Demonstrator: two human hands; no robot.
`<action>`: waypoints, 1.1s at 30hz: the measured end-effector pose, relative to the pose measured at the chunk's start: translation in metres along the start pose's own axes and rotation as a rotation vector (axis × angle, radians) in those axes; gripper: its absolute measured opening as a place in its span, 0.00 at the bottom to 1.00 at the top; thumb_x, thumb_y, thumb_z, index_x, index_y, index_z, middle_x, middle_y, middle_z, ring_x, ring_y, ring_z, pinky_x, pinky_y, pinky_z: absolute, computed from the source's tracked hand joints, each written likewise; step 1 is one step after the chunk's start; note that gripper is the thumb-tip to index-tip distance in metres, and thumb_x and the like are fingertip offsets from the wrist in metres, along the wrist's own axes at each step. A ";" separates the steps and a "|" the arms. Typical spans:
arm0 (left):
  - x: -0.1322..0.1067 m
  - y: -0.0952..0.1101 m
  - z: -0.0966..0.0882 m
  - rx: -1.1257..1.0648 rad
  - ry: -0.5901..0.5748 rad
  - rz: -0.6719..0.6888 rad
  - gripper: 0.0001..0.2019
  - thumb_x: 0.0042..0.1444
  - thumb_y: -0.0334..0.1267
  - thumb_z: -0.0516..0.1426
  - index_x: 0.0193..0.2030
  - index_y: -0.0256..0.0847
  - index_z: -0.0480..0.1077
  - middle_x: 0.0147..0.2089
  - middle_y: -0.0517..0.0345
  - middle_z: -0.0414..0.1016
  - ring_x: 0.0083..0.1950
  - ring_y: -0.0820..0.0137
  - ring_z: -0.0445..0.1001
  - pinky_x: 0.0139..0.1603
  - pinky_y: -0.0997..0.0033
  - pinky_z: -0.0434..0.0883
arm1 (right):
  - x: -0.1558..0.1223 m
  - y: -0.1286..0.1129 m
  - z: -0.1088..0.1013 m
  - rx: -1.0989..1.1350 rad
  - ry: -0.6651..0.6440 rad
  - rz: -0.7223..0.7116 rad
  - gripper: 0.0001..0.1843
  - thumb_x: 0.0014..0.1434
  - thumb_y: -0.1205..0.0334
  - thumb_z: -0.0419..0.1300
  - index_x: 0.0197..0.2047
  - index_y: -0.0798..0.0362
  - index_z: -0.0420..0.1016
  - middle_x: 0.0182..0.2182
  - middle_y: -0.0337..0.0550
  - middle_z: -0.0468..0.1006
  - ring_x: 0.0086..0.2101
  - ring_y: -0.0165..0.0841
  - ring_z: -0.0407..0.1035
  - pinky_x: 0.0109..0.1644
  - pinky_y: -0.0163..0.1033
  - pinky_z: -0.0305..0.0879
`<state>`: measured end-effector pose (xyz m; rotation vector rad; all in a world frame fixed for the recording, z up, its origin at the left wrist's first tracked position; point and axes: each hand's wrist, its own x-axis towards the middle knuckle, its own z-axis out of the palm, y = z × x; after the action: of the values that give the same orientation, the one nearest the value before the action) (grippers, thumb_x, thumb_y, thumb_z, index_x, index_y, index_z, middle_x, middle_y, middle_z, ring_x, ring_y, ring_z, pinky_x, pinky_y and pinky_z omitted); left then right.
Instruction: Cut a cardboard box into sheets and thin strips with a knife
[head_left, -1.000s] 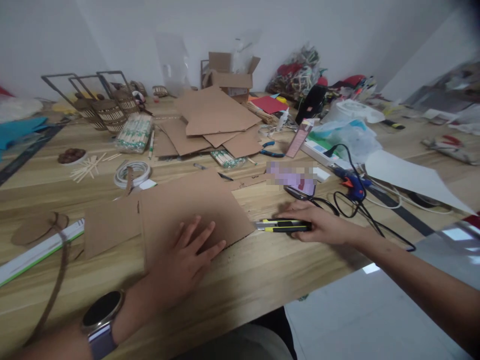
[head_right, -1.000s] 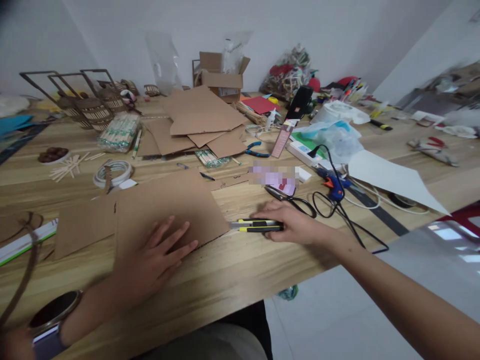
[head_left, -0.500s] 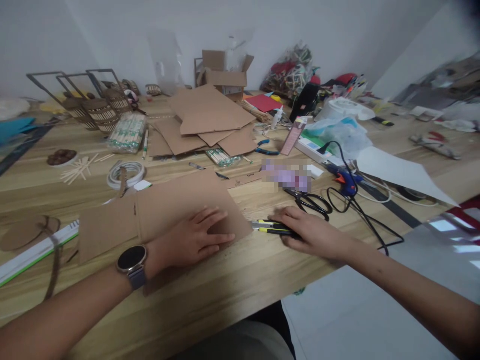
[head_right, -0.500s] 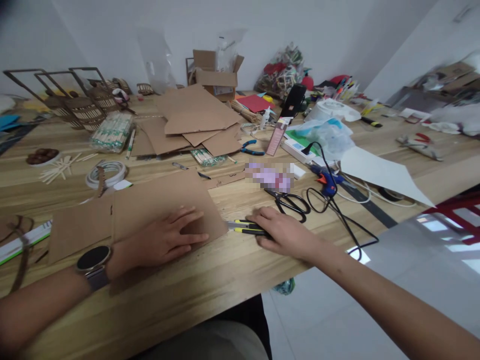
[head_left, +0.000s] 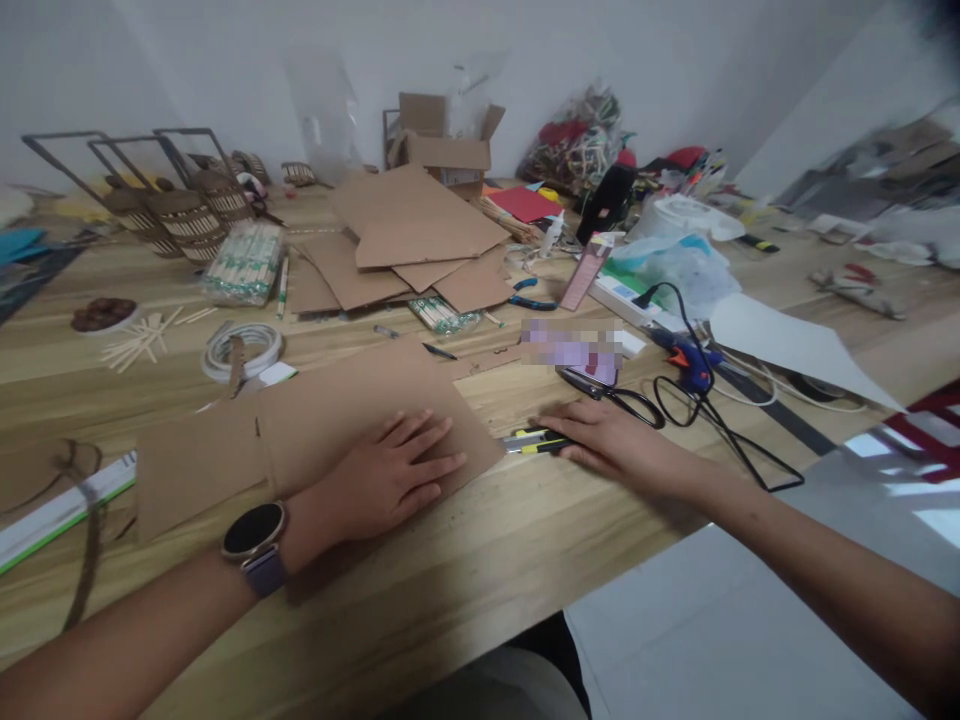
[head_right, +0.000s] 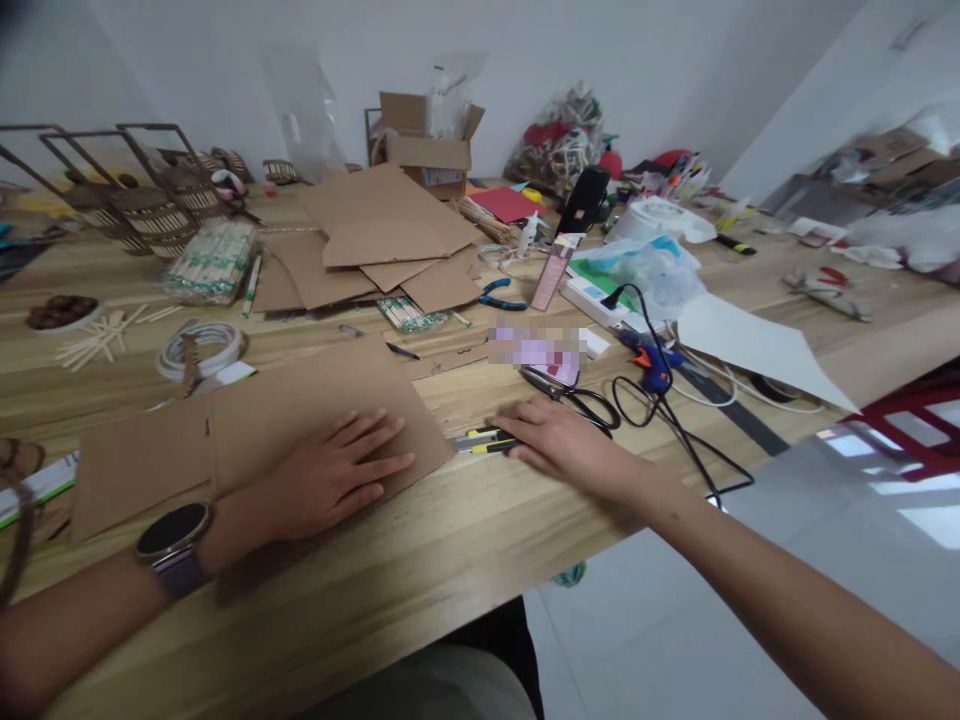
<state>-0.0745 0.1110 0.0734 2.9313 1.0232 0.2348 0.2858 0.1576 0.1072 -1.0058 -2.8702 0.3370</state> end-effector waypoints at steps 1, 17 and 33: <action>0.000 0.000 0.001 0.001 0.003 -0.003 0.22 0.73 0.50 0.42 0.69 0.56 0.61 0.74 0.52 0.57 0.73 0.52 0.55 0.69 0.44 0.56 | 0.000 0.002 -0.001 0.005 -0.004 -0.008 0.26 0.71 0.49 0.47 0.65 0.51 0.69 0.54 0.57 0.76 0.52 0.46 0.71 0.56 0.52 0.68; 0.002 0.003 0.006 -0.026 0.014 -0.062 0.22 0.72 0.52 0.42 0.68 0.60 0.63 0.74 0.56 0.58 0.74 0.54 0.54 0.69 0.45 0.54 | -0.026 -0.029 0.023 0.001 0.183 0.106 0.23 0.70 0.54 0.50 0.62 0.55 0.70 0.49 0.58 0.77 0.48 0.44 0.72 0.50 0.48 0.72; 0.006 0.003 0.008 -0.048 -0.016 -0.118 0.22 0.72 0.50 0.42 0.69 0.62 0.61 0.75 0.56 0.56 0.74 0.52 0.54 0.70 0.41 0.52 | -0.031 -0.037 0.032 -0.043 0.234 0.104 0.23 0.70 0.54 0.50 0.62 0.56 0.69 0.50 0.58 0.76 0.48 0.46 0.72 0.50 0.49 0.72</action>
<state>-0.0670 0.1124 0.0666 2.8136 1.1664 0.2291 0.2829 0.1039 0.0851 -1.1226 -2.6333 0.1532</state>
